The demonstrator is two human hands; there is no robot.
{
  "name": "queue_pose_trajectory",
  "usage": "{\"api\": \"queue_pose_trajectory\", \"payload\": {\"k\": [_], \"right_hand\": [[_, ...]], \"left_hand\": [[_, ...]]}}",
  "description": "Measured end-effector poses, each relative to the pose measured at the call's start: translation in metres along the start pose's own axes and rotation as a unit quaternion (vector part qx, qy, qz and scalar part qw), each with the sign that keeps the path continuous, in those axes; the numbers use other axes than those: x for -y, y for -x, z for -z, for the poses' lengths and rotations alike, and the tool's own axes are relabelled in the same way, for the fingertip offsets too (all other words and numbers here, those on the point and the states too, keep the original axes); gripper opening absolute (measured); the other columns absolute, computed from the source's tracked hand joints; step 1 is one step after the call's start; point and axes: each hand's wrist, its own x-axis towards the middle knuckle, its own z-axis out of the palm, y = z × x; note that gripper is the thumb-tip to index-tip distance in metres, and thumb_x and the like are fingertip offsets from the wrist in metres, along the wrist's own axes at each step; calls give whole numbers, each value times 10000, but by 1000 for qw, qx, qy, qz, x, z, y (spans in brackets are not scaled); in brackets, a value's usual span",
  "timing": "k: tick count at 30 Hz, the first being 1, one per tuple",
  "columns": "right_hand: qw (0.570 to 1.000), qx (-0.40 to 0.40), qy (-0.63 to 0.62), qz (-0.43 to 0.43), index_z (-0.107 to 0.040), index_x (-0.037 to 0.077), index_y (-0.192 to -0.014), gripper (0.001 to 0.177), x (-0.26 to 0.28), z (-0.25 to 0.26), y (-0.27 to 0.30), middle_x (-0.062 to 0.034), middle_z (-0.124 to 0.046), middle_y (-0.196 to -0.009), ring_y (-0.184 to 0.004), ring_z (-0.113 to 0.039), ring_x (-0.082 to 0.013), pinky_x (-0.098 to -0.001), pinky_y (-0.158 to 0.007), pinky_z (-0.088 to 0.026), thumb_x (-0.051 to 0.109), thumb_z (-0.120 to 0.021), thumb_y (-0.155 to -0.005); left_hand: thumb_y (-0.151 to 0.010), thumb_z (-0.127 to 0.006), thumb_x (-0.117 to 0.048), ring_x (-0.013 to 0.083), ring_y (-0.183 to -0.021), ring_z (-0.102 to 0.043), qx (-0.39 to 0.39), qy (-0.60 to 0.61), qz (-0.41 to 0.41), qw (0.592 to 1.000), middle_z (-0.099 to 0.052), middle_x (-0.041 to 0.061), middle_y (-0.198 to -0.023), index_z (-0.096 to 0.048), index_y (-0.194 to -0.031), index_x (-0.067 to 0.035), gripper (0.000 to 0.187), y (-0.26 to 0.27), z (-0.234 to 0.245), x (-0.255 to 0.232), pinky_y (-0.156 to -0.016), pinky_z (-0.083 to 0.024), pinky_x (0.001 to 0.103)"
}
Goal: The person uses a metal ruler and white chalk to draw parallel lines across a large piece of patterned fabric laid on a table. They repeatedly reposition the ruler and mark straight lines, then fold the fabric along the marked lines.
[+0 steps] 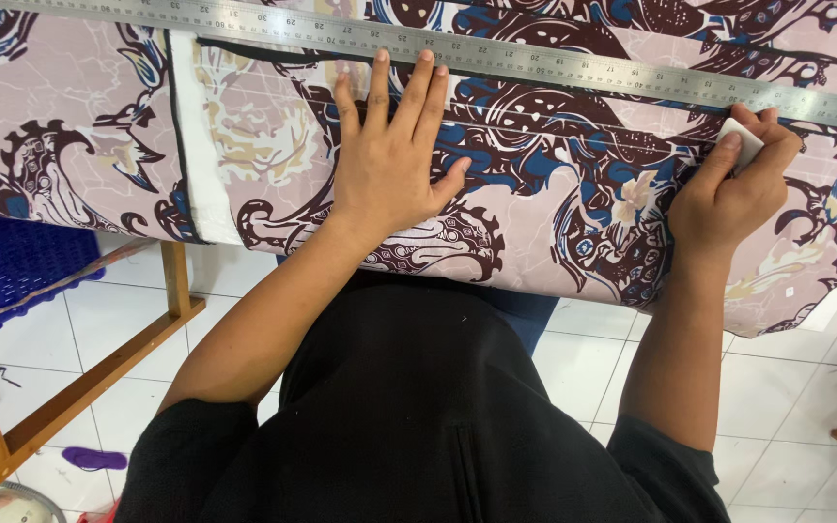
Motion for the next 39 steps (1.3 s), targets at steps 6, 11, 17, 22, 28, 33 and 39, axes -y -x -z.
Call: {"api": "queue_pose_trajectory", "payload": {"k": [6,11,17,22,28,33,39], "right_hand": [[1000,0,6,10,-482,-52,-1248,123,-3,0,0,-249,-742,-1327,-1407,-613,-481,-469,-1208,-500,-8,-458,-1135],[1000,3,9,14,-504,-64,-1261,150,-2,1,0,-234,-738,-1333,-1448,-607,-482,-482,-1229,-508,-22,-462,-1124],[1000,0,8,7,-522,-74,-1263,160,-1,1,0,-218,-740,-1323,-1424,-609,-463,-463,-1197,-511,-38,-468,-1116],[1000,0,8,9,-514,-76,-1262,157,-1,1,0,-212,-745,-1329,-1429,-610,-457,-457,-1209,-512,-41,-463,-1118],[1000,2,3,8,-517,-76,-1268,164,0,1,0,-212,-741,-1351,-1419,-625,-449,-458,-1211,-513,-43,-459,-1119],[999,8,19,25,-533,-71,-1272,173,-1,3,0,-221,-738,-1336,-1432,-609,-457,-469,-1230,-486,-54,-448,-1122],[1000,4,17,11,-531,-64,-1276,174,-1,3,0,-234,-739,-1324,-1425,-612,-462,-468,-1221,-485,-47,-463,-1117]], "left_hand": [[-1011,-594,-587,491,-1535,-177,2,8,2,1000,-290,191,-1680,-390,-1602,29,877,0,0,-1,-1183,-146,761],[-1012,-585,-589,488,-1540,-163,3,17,3,1000,-289,193,-1681,-395,-1599,36,878,0,-1,-1,-1194,-123,758],[-1013,-579,-587,490,-1542,-158,0,24,3,1000,-289,191,-1683,-406,-1593,44,875,0,-2,0,-1204,-106,749],[-1015,-580,-589,494,-1538,-157,-7,22,-2,1000,-291,200,-1680,-409,-1591,54,880,0,-3,0,-1203,-100,748],[-1032,-577,-586,485,-1551,-151,-6,18,-2,1000,-304,192,-1687,-405,-1599,45,866,2,-4,1,-1219,-96,742],[-1028,-569,-583,482,-1548,-124,-5,24,-2,1000,-292,195,-1687,-395,-1606,40,868,2,-7,0,-1210,-83,748],[-1032,-571,-587,467,-1558,-112,0,25,1,1000,-285,179,-1698,-388,-1616,34,872,2,-5,0,-1213,-72,750]]}}
